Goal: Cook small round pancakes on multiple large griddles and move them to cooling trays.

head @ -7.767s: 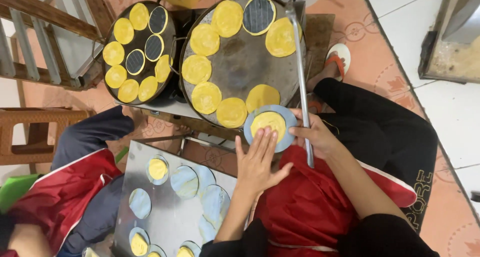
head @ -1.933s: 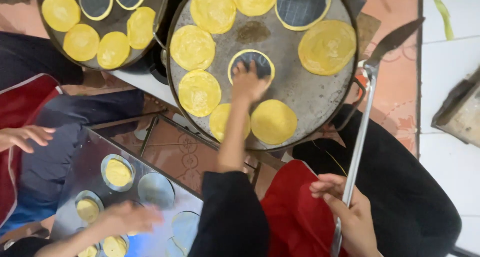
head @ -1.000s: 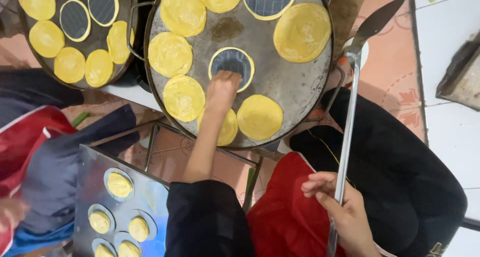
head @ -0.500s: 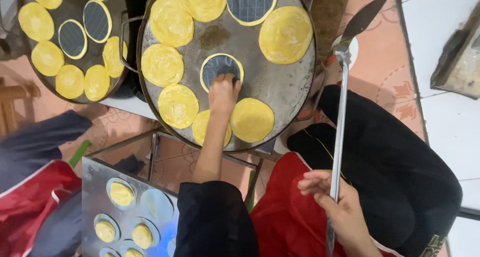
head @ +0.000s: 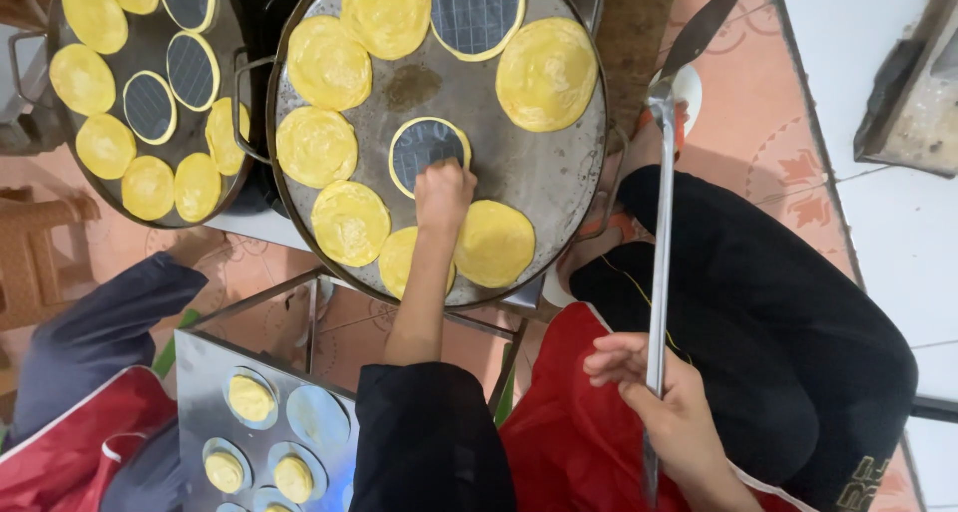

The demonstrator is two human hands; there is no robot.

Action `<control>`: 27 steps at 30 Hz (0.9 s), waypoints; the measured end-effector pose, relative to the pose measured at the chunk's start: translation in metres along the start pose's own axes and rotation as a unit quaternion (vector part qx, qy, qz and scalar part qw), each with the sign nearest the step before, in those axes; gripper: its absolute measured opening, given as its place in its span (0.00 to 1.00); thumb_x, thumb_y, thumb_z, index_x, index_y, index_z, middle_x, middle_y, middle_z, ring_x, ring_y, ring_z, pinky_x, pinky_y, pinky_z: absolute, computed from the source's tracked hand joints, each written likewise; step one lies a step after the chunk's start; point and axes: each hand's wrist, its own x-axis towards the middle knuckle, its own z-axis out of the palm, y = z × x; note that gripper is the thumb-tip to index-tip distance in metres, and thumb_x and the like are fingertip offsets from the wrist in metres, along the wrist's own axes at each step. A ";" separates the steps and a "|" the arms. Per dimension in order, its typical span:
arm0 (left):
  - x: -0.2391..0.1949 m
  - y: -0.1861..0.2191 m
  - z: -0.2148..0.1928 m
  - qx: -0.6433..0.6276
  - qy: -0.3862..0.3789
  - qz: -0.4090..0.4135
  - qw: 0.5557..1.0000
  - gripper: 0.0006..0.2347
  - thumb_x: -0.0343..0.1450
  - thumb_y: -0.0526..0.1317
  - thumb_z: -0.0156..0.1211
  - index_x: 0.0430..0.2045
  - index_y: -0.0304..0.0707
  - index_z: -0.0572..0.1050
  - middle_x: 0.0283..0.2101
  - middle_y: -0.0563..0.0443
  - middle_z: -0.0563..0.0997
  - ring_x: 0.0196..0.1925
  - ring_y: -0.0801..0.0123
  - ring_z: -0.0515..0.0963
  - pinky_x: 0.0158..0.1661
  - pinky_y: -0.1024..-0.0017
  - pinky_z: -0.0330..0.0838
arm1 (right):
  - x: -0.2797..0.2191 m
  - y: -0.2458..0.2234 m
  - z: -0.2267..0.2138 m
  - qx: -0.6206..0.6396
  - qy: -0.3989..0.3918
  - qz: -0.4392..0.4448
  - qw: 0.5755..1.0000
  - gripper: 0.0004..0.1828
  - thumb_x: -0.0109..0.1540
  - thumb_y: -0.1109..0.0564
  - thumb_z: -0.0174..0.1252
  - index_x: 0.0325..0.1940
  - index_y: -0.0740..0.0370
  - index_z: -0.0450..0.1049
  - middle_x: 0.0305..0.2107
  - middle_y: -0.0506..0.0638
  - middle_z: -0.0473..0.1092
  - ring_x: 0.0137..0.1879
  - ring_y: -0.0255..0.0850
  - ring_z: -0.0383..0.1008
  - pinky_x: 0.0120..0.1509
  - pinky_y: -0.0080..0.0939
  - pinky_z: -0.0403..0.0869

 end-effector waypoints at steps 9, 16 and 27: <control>0.011 0.012 -0.082 -0.118 0.032 -0.058 0.991 0.06 0.64 0.36 0.69 0.30 0.36 0.85 0.27 0.36 0.84 0.25 0.54 0.85 0.33 0.62 0.79 | 0.000 0.000 -0.005 -0.007 -0.012 -0.020 1.000 0.26 0.56 0.76 0.45 0.55 0.70 0.74 0.41 0.57 0.79 0.47 0.44 0.81 0.56 0.44 0.79; 0.012 0.041 -0.119 -0.249 -0.028 -0.132 0.959 0.09 0.64 0.36 0.69 0.36 0.33 0.85 0.28 0.45 0.87 0.27 0.77 0.83 0.32 0.76 0.77 | 0.000 0.002 -0.007 0.004 -0.012 -0.038 0.999 0.25 0.56 0.76 0.46 0.56 0.70 0.74 0.41 0.57 0.79 0.47 0.43 0.81 0.56 0.43 0.78; -0.002 0.111 -0.130 -0.234 -0.054 -0.102 0.965 0.05 0.66 0.34 0.65 0.32 0.36 0.85 0.25 0.44 0.85 0.26 0.74 0.84 0.31 0.74 0.76 | -0.002 -0.001 -0.012 0.030 -0.016 -0.054 0.998 0.25 0.56 0.76 0.45 0.56 0.70 0.74 0.41 0.57 0.79 0.47 0.42 0.80 0.56 0.41 0.78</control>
